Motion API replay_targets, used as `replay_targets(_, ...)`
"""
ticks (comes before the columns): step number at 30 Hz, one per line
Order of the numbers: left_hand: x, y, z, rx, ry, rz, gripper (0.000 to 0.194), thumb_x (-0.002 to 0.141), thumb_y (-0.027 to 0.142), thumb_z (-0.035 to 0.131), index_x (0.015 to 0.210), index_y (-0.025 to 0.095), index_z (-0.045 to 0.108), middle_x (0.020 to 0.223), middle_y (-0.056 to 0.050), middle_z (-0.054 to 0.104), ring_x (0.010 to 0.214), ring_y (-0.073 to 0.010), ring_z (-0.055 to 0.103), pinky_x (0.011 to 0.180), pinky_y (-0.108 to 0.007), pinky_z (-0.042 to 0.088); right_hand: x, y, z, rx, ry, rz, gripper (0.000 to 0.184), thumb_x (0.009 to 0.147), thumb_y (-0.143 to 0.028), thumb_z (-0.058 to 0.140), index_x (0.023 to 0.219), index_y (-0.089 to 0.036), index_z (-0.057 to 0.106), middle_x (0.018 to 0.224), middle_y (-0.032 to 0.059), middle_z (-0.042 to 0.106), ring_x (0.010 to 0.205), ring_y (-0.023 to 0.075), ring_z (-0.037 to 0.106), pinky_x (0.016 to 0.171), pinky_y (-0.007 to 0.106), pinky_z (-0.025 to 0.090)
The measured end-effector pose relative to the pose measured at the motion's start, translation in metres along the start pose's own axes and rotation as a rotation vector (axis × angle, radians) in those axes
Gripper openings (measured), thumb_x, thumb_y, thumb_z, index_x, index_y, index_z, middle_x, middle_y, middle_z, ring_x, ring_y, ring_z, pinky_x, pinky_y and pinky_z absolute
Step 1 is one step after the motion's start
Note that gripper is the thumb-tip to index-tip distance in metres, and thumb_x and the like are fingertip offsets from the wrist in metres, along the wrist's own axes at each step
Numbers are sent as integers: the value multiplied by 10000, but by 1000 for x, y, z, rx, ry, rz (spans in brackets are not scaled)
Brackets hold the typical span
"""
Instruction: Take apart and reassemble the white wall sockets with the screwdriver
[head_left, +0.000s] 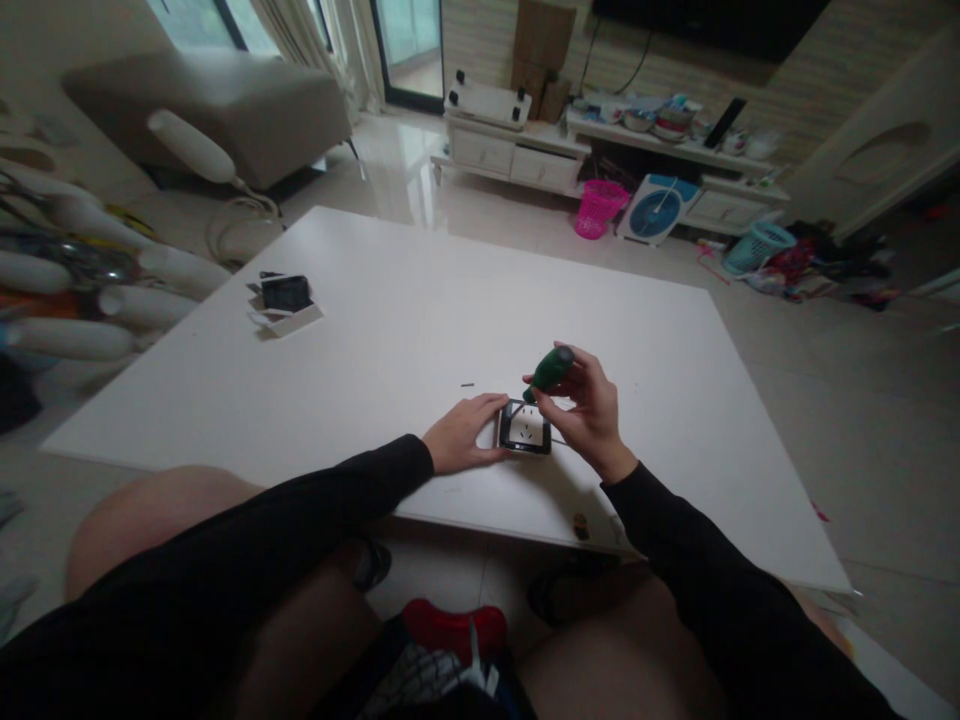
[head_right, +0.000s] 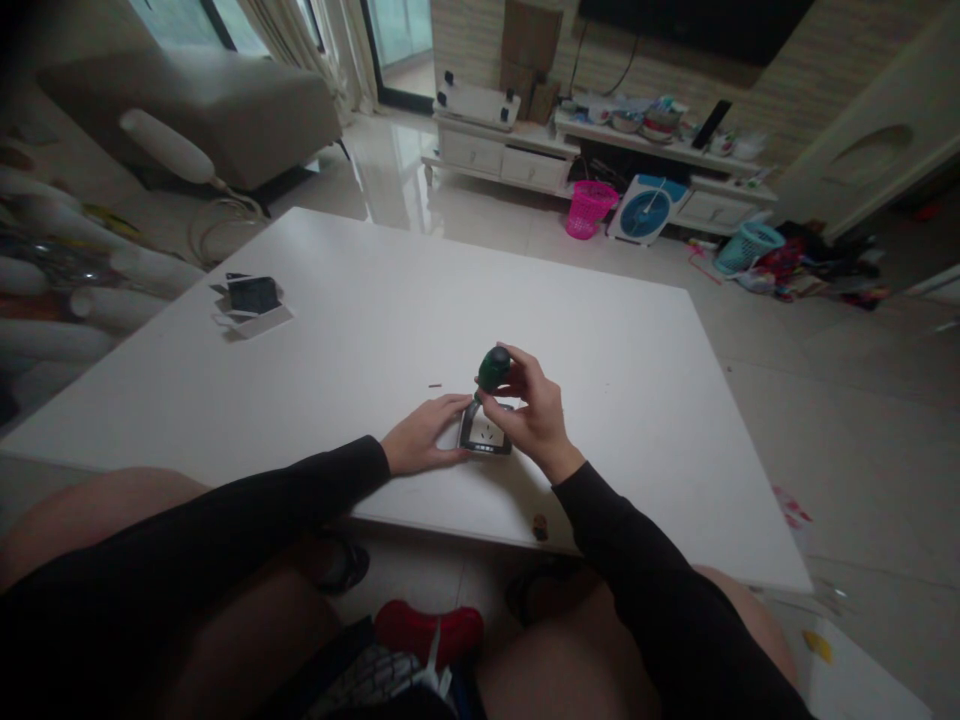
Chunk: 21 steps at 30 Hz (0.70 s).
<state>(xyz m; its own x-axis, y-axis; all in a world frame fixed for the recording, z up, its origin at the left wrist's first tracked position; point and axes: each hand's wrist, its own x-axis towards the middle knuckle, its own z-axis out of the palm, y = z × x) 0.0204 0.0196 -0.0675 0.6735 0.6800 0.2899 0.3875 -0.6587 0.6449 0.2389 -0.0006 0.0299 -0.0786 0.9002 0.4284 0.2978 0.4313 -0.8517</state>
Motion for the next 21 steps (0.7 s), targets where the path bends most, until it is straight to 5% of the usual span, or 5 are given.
replay_targets(13, 3, 4, -2, -14, -4, 10, 791, 839, 458, 780, 1496, 194, 429, 1481, -187, 520, 1330, -350, 544, 1117, -531, 459, -3, 7, 12, 25, 18, 31, 540, 787, -344, 824, 1233, -304, 522, 988, -6, 720, 845, 202, 753, 723, 371, 660)
replay_targets(21, 1, 1, 0, -2, 7, 8, 831, 840, 481, 778, 1519, 197, 395, 1495, -187, 511, 1347, -355, 532, 1125, -538, 451, -1, 0, 12, 120, -56, 64, 392, 901, -311, 707, 1244, -288, 519, 1048, 45, 727, 1006, 236, 746, 848, 423, 632)
